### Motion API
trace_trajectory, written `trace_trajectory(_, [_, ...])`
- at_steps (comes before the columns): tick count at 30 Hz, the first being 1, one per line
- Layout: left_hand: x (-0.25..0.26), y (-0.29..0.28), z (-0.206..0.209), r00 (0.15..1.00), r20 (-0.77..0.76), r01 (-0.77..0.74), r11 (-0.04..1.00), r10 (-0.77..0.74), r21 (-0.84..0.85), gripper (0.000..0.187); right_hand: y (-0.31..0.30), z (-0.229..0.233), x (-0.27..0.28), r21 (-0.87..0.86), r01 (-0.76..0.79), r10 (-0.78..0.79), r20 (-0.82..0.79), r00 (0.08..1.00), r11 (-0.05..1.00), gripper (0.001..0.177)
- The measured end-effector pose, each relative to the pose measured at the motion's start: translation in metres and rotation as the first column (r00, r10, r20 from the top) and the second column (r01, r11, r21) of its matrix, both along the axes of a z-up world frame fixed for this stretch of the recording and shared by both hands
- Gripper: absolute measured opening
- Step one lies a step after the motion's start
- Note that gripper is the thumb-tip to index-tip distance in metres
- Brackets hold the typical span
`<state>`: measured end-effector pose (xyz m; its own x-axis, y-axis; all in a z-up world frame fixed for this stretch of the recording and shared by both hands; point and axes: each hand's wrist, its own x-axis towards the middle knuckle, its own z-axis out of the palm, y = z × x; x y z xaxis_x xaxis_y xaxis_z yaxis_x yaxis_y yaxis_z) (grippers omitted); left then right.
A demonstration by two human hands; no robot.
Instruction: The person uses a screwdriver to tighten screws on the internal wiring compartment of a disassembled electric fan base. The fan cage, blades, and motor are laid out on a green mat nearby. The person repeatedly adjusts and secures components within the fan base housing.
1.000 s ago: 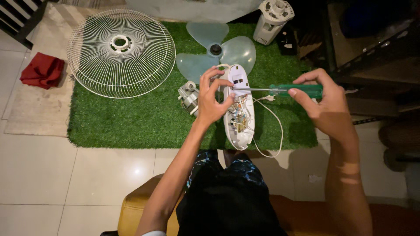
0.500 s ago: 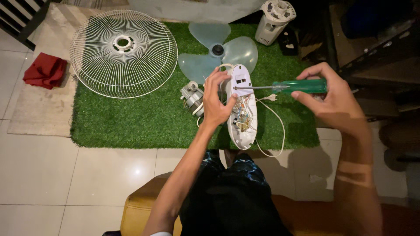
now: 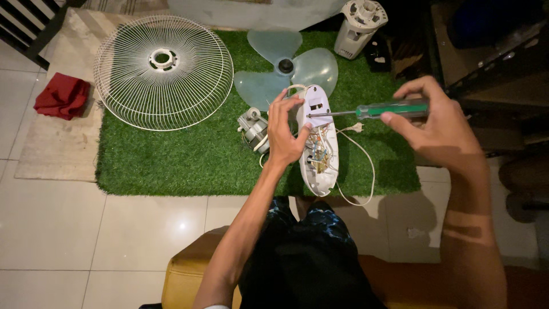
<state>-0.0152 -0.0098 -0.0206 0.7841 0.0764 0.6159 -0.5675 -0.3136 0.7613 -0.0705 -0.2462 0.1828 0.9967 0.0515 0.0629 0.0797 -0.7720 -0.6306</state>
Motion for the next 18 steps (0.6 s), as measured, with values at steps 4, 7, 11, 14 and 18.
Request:
trace_trajectory(4, [0.0, 0.0, 0.003, 1.0, 0.013, -0.002, 1.0, 0.002, 0.015, 0.051, -0.007, -0.006, 0.0, 0.123, -0.164, 0.153, 0.094, 0.984, 0.979, 0.046])
trace_trajectory(7, [-0.002, 0.001, 0.004, 1.0, 0.002, 0.004, 1.0, -0.004, 0.003, 0.051, -0.01, -0.011, -0.001, 0.199, -0.116, 0.113, 0.028, 0.993, 0.973, 0.037])
trace_trajectory(11, [-0.001, 0.001, 0.003, 1.0, -0.012, 0.008, 1.0, -0.008, 0.001, 0.052, -0.011, -0.009, -0.001, 0.171, -0.042, 0.044, -0.009, 0.999, 0.984, 0.022])
trace_trajectory(14, [0.0, 0.0, 0.001, 1.0, -0.009, 0.01, 1.0, -0.01, 0.0, 0.053, -0.011, -0.006, 0.0, 0.204, -0.063, 0.062, 0.013, 0.998, 0.977, 0.021])
trace_trajectory(18, [0.003, -0.001, 0.001, 1.0, -0.024, 0.016, 1.0, -0.015, 0.005, 0.054, -0.013, -0.002, 0.001, 0.109, -0.049, 0.049, 0.005, 0.999, 0.993, 0.02])
